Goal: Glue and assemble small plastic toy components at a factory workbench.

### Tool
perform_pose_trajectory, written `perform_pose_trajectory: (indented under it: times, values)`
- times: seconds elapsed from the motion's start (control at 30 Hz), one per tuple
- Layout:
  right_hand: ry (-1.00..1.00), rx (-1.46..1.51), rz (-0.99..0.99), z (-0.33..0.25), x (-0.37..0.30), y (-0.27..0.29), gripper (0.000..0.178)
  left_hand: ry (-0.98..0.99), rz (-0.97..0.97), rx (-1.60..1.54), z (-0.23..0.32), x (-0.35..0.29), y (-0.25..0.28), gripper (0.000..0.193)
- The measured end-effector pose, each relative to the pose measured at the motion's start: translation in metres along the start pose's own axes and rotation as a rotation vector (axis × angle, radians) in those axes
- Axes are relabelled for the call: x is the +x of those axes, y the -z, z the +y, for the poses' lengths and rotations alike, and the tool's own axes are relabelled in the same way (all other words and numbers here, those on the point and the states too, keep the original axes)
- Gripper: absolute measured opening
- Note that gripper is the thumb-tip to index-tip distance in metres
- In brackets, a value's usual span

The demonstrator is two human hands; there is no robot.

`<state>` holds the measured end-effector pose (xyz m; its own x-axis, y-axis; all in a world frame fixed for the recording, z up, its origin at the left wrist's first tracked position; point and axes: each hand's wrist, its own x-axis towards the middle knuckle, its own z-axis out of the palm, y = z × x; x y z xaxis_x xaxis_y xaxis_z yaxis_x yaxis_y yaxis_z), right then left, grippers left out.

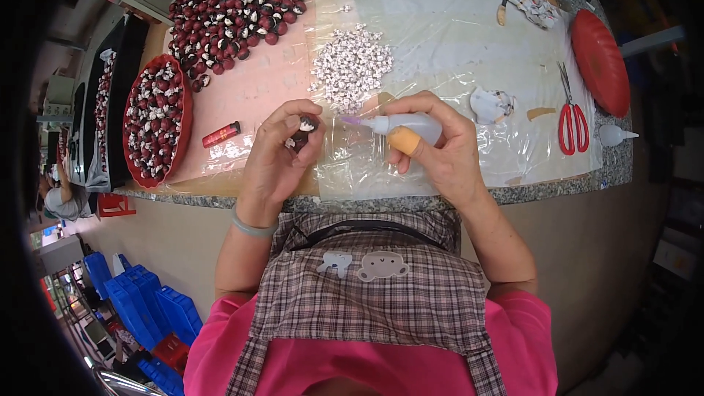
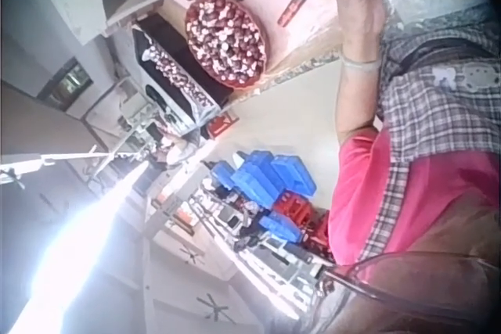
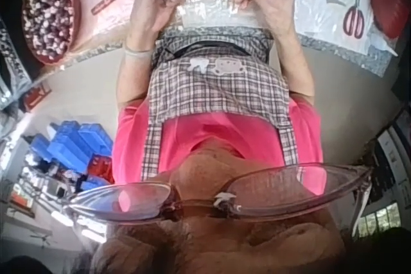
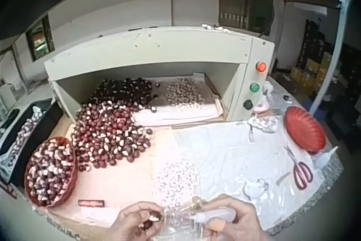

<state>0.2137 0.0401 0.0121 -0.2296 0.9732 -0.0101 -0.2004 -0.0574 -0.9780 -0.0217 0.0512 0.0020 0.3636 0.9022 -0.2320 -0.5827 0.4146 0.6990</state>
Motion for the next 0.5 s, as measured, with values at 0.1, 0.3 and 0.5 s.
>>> perform_pose_trajectory:
  times: [0.1,0.3,0.5]
  values:
    - [0.002,0.051,0.095,-0.001,-0.001,-0.003,0.037,0.003,-0.022,-0.074,-0.006,-0.001,-0.002,0.018]
    - [0.036,-0.092,0.176,-0.017,-0.003,-0.011,0.043,-0.039,0.003,0.084,-0.016,-0.004,-0.007,0.028]
    - [0.249,-0.371,0.147,-0.017,-0.006,-0.008,0.046,-0.044,0.015,0.144,-0.020,-0.005,-0.010,0.028]
